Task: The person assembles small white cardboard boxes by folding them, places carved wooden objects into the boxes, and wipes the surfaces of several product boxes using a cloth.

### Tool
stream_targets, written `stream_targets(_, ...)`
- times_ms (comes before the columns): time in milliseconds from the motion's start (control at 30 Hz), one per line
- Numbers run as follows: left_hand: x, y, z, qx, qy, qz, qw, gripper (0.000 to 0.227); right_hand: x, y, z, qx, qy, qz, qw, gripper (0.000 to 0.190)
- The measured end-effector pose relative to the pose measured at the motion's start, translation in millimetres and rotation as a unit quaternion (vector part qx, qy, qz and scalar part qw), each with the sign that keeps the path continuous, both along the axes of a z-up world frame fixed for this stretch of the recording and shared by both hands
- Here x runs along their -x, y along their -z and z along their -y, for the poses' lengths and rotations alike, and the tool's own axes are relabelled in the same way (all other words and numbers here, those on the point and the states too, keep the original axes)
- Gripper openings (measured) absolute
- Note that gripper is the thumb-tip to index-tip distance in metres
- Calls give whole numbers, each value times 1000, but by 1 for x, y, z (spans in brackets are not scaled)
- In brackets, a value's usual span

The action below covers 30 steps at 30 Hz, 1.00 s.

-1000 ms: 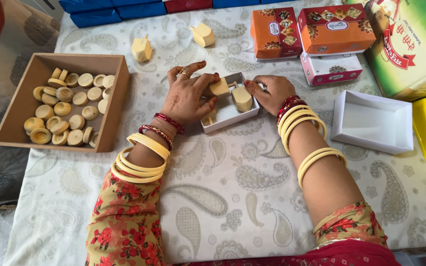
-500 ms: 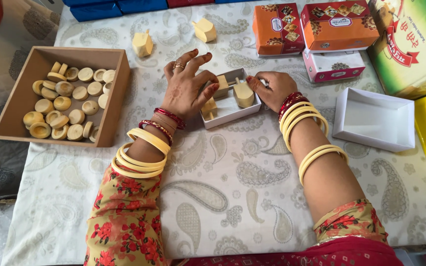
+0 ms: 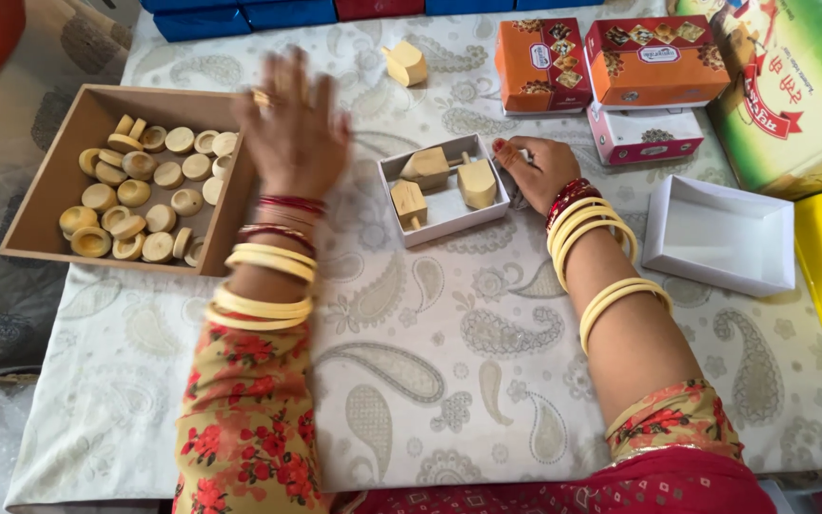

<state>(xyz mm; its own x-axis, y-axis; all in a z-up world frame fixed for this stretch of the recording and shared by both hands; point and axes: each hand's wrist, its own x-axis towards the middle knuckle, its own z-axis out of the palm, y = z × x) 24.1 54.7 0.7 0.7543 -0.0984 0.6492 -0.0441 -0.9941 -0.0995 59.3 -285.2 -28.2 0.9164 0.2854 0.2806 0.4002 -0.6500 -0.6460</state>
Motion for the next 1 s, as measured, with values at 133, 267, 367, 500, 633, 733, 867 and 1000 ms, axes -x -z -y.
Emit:
stream_targets(133,32,-48,-63,108,-212,-27,971,63,0,-1,3,26,-3,-7,1000,61)
stream_targets(267,79,-76,-94,142,-365,-235,890,82,-16,20,16,28,-41,34,998,58)
stream_targets(367,95,-46,-129,186,-389,-361,827,81,-17,18,7,25,-62,48,997,54)
stream_targets(500,99,-46,-128,219,-344,-414,814,73,-11,14,10,37,-33,55,997,51)
stream_targets(633,106,-45,-124,298,-306,-378,821,56,-18,22,12,60,-18,62,996,49)
stream_targets(733,94,-35,-132,253,-272,-351,859,40,-17,13,12,68,-4,43,997,48)
stream_targets(867,84,-25,-140,185,-252,-388,867,36,-12,15,13,39,-36,56,997,47)
stream_targets(1000,80,-21,-141,174,-235,-330,898,48,-18,19,16,17,-57,57,997,46)
